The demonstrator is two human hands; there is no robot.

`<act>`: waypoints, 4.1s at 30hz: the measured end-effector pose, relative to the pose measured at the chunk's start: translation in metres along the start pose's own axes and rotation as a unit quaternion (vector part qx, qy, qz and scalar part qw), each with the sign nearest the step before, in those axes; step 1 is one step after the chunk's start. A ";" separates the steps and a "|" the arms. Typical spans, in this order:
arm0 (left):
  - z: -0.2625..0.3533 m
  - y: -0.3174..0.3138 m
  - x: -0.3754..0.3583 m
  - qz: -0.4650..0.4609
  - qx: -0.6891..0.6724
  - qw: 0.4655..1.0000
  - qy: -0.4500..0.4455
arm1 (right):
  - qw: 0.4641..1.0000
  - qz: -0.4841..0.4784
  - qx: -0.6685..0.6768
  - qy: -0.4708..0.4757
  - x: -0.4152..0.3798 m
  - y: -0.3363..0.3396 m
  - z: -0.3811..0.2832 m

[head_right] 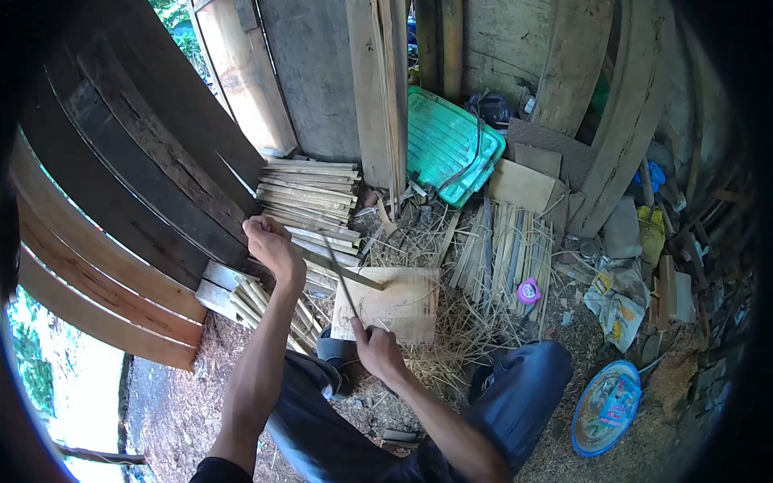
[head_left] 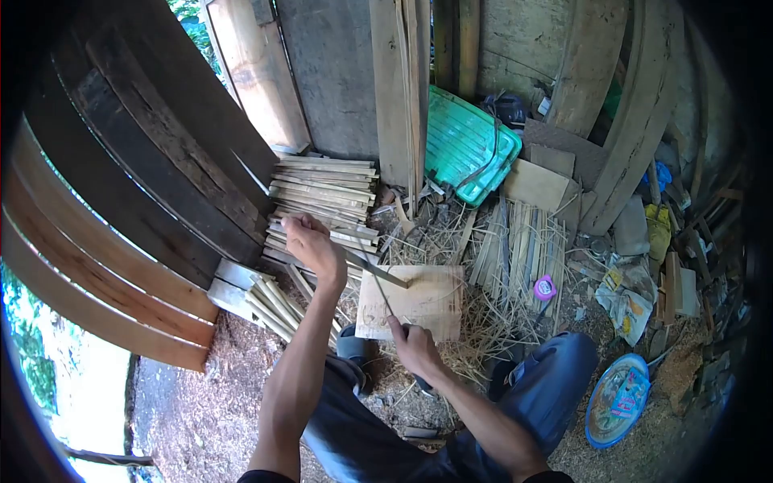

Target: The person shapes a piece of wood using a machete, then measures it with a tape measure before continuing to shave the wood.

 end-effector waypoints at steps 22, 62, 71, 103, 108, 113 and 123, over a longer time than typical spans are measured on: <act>-0.004 -0.002 0.007 0.002 0.019 1.000 -0.003 | 0.986 -0.060 0.005 -0.157 0.017 -0.006 0.044; 0.000 0.006 -0.003 0.060 0.048 0.997 -0.019 | 0.998 0.041 -0.006 0.057 -0.004 -0.017 0.008; -0.003 -0.012 -0.006 -0.020 0.026 0.999 -0.005 | 0.949 -0.062 0.156 -0.268 0.001 -0.013 0.049; -0.015 -0.013 0.018 -0.223 -0.089 0.953 0.188 | 0.999 -0.032 0.037 -0.002 0.016 0.017 0.010; -0.010 -0.006 0.026 -0.200 -0.080 0.962 0.168 | 0.973 -0.085 0.060 -0.205 0.029 -0.001 0.058; -0.010 -0.005 0.024 -0.178 -0.078 0.961 0.194 | 0.990 -0.061 0.056 -0.115 0.005 0.016 0.007; -0.002 -0.015 0.007 -0.128 -0.033 0.984 0.115 | 0.940 -0.049 0.193 -0.277 0.010 0.014 0.049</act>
Point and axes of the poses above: each hand's wrist, its own x-axis towards the middle knuckle, its own y-axis out of the back of the hand, z = x × y, the point moved 3 cm from there along x, towards the middle knuckle, and after that the axes turned 6 degrees about z, right-handed, at the moved point
